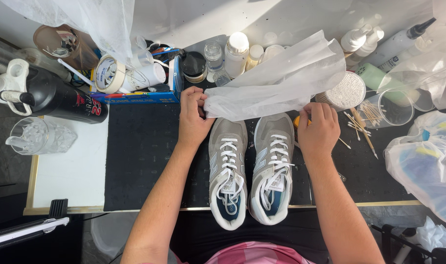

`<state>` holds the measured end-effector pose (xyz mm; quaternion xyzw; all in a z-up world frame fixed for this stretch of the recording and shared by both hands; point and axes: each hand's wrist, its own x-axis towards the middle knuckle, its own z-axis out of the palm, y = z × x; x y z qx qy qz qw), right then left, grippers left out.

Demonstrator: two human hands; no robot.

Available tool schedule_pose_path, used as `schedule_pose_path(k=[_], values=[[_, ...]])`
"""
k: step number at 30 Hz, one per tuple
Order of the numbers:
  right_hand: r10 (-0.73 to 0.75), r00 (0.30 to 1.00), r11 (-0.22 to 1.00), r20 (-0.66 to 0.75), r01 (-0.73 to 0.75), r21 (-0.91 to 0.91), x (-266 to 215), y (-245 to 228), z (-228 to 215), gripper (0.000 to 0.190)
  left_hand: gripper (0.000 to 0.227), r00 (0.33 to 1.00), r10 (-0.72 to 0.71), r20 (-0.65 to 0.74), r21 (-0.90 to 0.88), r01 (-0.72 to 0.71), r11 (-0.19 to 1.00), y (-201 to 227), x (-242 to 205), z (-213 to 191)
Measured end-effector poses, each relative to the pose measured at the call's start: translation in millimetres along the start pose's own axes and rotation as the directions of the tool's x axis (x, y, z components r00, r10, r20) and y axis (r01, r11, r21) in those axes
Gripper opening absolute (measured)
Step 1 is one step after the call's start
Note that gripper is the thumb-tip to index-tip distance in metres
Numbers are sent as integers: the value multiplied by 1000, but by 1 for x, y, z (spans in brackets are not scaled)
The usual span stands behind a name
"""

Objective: The person wraps a pair of grey New Balance sneakers in a white tissue sheet and places them into a larger white bag. They then remove a pair of blue Hoka running shoes from a similar bag, inspect them, and place them on the table.

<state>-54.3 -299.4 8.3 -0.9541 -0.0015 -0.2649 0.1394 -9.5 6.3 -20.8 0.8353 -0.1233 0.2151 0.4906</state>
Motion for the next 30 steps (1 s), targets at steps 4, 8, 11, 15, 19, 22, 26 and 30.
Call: schedule_pose_path(k=[4,8,11,15,19,22,26,30], values=[[-16,1000,1000,1,16,8,-8,-1,-5,9,48,995,-101,6,116,99,988,-1,-3,-2],[-54,998,998,38,54,-21,-11,-4,-7,10,45,982,-178,57,205,163,965,0,-8,1],[-124,992,992,36,123,16,-9,-5,-7,9,38,980,-177,96,172,159,972,3,-10,0],[-114,988,987,106,101,126,-10,-4,-8,9,24,943,-274,188,92,261,961,10,-15,-5],[-18,978,957,209,-44,287,-15,-9,-8,9,18,915,-366,169,41,364,930,20,-25,-2],[51,959,937,277,-142,318,-16,-15,-4,11,16,926,-361,112,4,362,932,23,-30,2],[92,958,921,271,-186,343,-16,-19,-3,12,15,908,-416,57,-71,419,905,23,-34,4],[158,954,899,253,-245,363,-18,-20,-3,13,15,877,-480,13,-144,477,867,16,-44,2]])
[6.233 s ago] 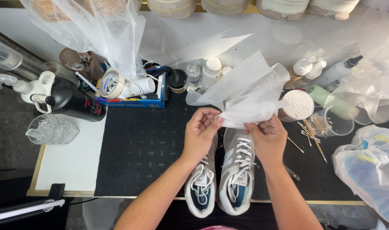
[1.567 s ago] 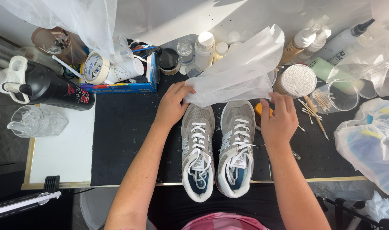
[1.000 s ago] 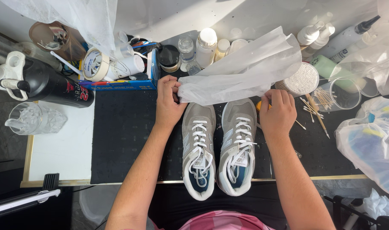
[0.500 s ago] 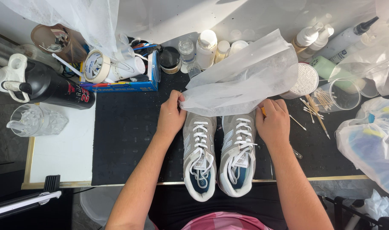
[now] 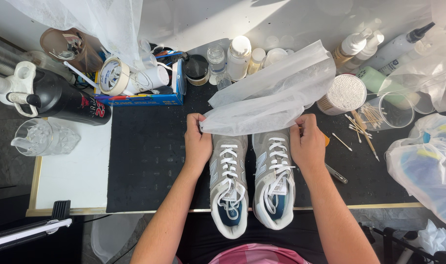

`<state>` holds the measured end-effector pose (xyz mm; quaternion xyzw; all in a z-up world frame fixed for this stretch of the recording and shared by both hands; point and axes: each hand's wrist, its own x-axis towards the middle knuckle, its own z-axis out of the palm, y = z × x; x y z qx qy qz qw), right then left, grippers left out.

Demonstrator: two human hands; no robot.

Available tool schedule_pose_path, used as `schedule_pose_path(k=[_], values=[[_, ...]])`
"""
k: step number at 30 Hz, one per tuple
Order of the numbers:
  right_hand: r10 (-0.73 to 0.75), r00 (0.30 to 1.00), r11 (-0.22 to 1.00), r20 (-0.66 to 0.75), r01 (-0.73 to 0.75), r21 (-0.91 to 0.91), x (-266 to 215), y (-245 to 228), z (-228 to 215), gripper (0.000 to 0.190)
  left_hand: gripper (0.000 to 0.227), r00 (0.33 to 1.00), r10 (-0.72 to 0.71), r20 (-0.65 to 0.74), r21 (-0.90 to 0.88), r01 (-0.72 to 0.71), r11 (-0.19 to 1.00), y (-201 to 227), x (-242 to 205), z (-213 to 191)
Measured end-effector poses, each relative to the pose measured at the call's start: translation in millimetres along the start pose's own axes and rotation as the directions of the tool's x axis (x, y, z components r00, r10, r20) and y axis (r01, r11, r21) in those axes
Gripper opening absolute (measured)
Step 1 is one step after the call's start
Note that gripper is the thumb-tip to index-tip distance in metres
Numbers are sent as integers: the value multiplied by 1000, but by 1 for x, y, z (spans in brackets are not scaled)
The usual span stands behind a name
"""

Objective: The person wraps a pair of grey New Balance sneakers in a white tissue sheet and places them into a larger white bag. They then remove a pair of blue Hoka running shoes from a similar bag, inspect them, and place them on the table.

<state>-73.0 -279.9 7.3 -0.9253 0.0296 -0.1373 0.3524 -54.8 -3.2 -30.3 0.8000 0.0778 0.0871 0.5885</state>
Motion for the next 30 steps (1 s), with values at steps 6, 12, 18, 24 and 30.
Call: schedule_pose_path(k=[6,12,18,24,30], values=[[-3,998,976,-68,17,215,-1,10,10,13,10,989,-150,-17,-296,138,945,-15,-11,0],[28,999,825,-27,-7,565,-9,14,20,10,11,982,-182,50,-447,184,875,-18,-28,0],[29,996,735,-90,40,677,-40,13,16,12,14,975,-220,-22,-376,196,906,-10,-54,-11],[13,996,755,-87,47,654,-58,9,-3,12,18,999,11,-50,-201,-21,979,-2,-71,-35],[26,994,862,-110,34,505,-81,15,-8,14,17,972,203,-119,112,-190,975,5,-91,-47]])
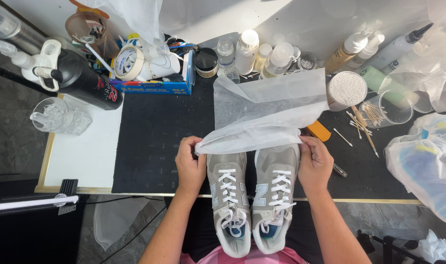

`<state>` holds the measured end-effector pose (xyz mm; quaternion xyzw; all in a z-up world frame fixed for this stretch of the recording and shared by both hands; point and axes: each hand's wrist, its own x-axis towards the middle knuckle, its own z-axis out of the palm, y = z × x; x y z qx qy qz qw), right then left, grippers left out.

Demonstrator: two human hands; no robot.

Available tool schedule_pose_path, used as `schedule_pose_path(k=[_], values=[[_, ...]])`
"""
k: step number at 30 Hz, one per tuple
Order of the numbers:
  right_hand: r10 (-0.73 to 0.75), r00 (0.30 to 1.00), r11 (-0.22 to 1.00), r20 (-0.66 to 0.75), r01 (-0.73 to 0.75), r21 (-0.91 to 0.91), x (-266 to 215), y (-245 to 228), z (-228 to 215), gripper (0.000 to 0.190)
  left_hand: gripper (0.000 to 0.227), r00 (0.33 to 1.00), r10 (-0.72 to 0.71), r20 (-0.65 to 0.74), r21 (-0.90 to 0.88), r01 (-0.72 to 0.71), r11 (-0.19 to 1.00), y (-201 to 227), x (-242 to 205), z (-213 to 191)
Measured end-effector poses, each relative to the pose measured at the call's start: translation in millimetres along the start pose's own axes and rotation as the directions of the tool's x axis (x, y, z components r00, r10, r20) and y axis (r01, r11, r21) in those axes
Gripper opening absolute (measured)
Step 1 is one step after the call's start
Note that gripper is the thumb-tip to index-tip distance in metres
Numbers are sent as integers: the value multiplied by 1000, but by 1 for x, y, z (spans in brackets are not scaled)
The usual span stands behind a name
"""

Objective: The person wraps a pair of grey New Balance sneakers in a white tissue sheet and places them into a larger white bag. They then remove a pair of blue Hoka running shoes from a similar bag, inspect them, and place them on the table.

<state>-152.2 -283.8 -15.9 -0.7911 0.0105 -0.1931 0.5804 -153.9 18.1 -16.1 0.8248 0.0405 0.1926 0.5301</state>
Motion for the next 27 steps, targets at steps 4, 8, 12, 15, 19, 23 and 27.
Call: schedule_pose_path(k=[4,8,12,15,19,23,27], values=[[-6,996,999,-90,9,38,-20,15,-2,11,20,999,37,7,-24,-37,999,7,-14,2],[-58,985,998,-160,63,25,-35,19,-2,16,18,981,-195,17,-188,194,963,12,-28,10],[-183,975,972,-129,199,122,-28,17,7,12,18,995,-40,-94,-241,16,971,13,-41,22],[-157,984,977,-84,167,129,-25,16,12,11,14,990,54,-129,-122,-70,990,10,-50,20],[-121,985,970,-123,144,198,-28,13,13,13,10,999,20,-34,-42,-21,999,9,-47,11],[-247,955,968,-166,252,6,-24,14,12,15,13,970,238,-58,-4,-239,971,18,-38,3],[-183,969,976,-166,199,85,-28,24,11,11,16,930,366,-41,-39,-368,929,37,-27,-2]])
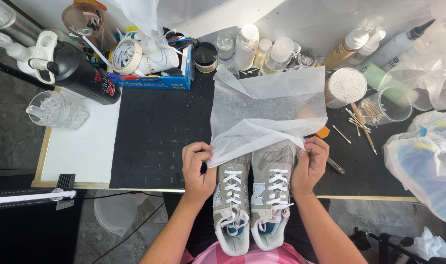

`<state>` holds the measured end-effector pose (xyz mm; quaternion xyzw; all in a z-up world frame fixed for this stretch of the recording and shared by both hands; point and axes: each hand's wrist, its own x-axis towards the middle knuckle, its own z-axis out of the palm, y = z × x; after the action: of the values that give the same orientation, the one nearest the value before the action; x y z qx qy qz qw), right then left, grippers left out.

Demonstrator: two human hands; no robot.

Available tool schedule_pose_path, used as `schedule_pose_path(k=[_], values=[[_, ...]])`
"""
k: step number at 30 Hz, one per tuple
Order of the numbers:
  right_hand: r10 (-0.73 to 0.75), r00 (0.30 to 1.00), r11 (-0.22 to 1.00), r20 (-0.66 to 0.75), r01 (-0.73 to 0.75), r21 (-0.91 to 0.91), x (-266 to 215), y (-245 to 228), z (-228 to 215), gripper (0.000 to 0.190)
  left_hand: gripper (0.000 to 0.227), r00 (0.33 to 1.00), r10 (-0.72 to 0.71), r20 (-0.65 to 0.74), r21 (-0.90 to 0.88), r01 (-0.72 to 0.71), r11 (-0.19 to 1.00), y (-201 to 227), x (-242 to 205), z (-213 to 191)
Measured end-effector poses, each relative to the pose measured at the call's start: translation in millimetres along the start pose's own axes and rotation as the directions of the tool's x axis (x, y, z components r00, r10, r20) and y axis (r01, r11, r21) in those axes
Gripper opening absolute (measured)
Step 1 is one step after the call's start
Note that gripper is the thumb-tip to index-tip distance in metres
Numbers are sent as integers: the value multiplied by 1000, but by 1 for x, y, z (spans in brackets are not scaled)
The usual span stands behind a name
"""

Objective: The person wraps a pair of grey New Balance sneakers in a white tissue sheet and places them into a larger white bag. They then remove a pair of blue Hoka running shoes from a similar bag, inspect them, and place them on the table.

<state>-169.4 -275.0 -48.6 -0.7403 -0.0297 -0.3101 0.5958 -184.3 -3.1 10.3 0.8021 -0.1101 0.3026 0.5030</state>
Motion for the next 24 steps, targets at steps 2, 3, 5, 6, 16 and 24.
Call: schedule_pose_path(k=[2,3,5,6,16,24], values=[[124,992,964,-19,-116,239,-2,9,5,10,18,998,46,36,5,-46,999,7,12,-1],[135,991,959,-22,-125,256,-3,12,5,11,19,996,65,60,35,-67,997,9,17,-1],[157,987,946,-26,-143,290,-3,16,6,12,21,988,99,122,102,-112,989,14,30,-1],[175,984,944,-30,-160,288,-2,15,7,12,20,981,114,159,138,-137,981,15,37,0],[-222,972,958,71,231,-169,26,-36,5,45,12,910,188,369,-146,-143,979,46,69,13],[-126,932,841,340,282,-461,56,-106,30,62,15,861,231,452,-153,-180,972,52,69,13]])
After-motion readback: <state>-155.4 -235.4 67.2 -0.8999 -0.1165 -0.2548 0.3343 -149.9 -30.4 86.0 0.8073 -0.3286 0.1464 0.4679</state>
